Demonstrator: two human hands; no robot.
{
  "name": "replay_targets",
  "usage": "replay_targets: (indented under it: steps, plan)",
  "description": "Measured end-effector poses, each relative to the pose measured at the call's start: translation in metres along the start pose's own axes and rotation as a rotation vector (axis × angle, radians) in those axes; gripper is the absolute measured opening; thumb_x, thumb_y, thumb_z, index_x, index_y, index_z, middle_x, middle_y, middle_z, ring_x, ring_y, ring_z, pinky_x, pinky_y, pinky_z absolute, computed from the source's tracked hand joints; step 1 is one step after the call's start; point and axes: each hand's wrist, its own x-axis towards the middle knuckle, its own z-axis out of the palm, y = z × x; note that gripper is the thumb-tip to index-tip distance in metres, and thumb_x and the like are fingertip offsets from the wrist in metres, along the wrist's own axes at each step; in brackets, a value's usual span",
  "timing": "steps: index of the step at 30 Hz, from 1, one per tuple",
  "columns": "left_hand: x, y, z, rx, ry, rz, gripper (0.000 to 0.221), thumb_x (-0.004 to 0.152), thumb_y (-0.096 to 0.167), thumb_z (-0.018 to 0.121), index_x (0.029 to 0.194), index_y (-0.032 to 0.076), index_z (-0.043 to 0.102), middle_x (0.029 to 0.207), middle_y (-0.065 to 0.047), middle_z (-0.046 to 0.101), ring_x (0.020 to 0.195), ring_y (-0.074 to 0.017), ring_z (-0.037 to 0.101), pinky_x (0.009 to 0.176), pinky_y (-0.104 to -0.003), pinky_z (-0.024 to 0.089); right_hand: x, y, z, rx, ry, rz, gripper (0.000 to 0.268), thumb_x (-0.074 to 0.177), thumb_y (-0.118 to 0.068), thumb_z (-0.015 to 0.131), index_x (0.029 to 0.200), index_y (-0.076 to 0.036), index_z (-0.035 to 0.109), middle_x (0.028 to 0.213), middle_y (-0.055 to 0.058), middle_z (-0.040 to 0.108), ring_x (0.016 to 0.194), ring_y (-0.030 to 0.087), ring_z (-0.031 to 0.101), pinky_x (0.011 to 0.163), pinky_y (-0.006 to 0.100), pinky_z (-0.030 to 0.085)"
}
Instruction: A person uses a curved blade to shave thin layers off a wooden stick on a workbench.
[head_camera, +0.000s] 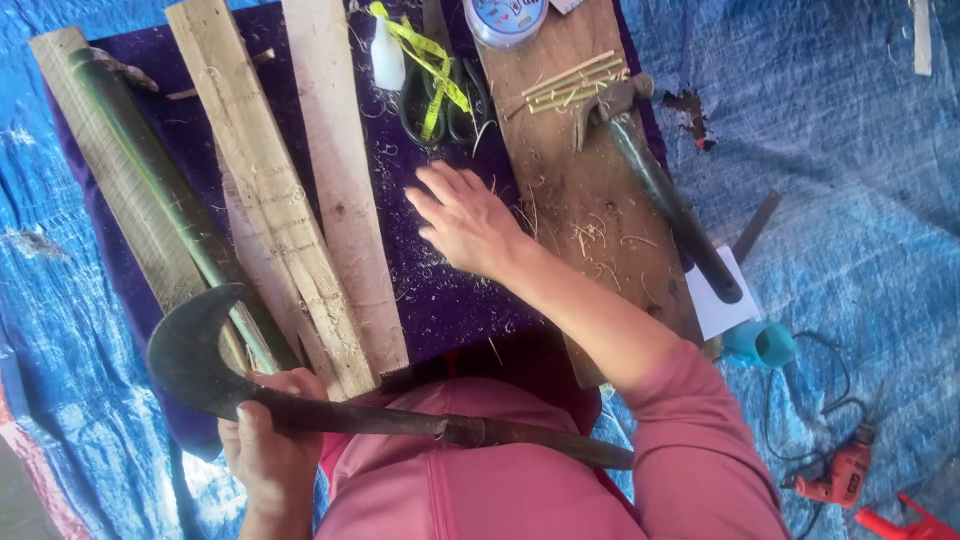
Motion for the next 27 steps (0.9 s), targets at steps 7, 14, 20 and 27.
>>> replay_targets:
  steps: [7,14,20,27]
  plan:
    - [0.005,-0.013,-0.003,-0.021,0.010,-0.046,0.033,0.095,0.045,0.076,0.093,0.016,0.062,0.081,0.000,0.058,0.073,-0.0145,0.055,0.060,-0.033,0.047,-0.128,-0.018,-0.050,-0.003,-0.034,0.002,0.050,0.085,-0.019,0.078,0.126,-0.004,0.054,0.136,0.019,0.053,0.134,0.034,0.049,0.111,0.048,0.045]
    - [0.010,-0.015,-0.006,-0.052,0.044,-0.139,0.035,0.090,0.047,0.081,0.095,0.017,0.063,0.082,0.003,0.057,0.079,-0.0135,0.055,0.067,-0.034,0.050,-0.170,0.021,-0.071,-0.010,-0.053,0.857,0.067,0.093,-0.029,0.065,0.147,-0.004,0.034,0.152,0.026,0.033,0.133,0.040,0.039,0.111,0.058,0.035]
    - [0.015,-0.008,0.006,0.039,-0.036,-0.088,0.041,0.092,0.054,0.077,0.081,0.019,0.058,0.072,0.004,0.046,0.070,-0.0151,0.048,0.055,-0.032,0.045,-0.117,-0.031,-0.024,-0.089,0.123,0.644,0.066,0.088,-0.034,0.072,0.142,-0.008,0.043,0.150,0.019,0.041,0.136,0.031,0.042,0.116,0.047,0.039]
    - [0.005,-0.008,-0.014,0.034,0.033,-0.068,0.032,0.095,0.049,0.075,0.102,0.021,0.062,0.084,-0.002,0.049,0.080,-0.0188,0.049,0.066,-0.038,0.052,-0.077,-0.056,0.012,0.121,0.094,0.314,0.068,0.097,-0.060,0.046,0.145,-0.011,0.050,0.156,0.023,0.039,0.147,0.041,0.034,0.120,0.060,0.028]
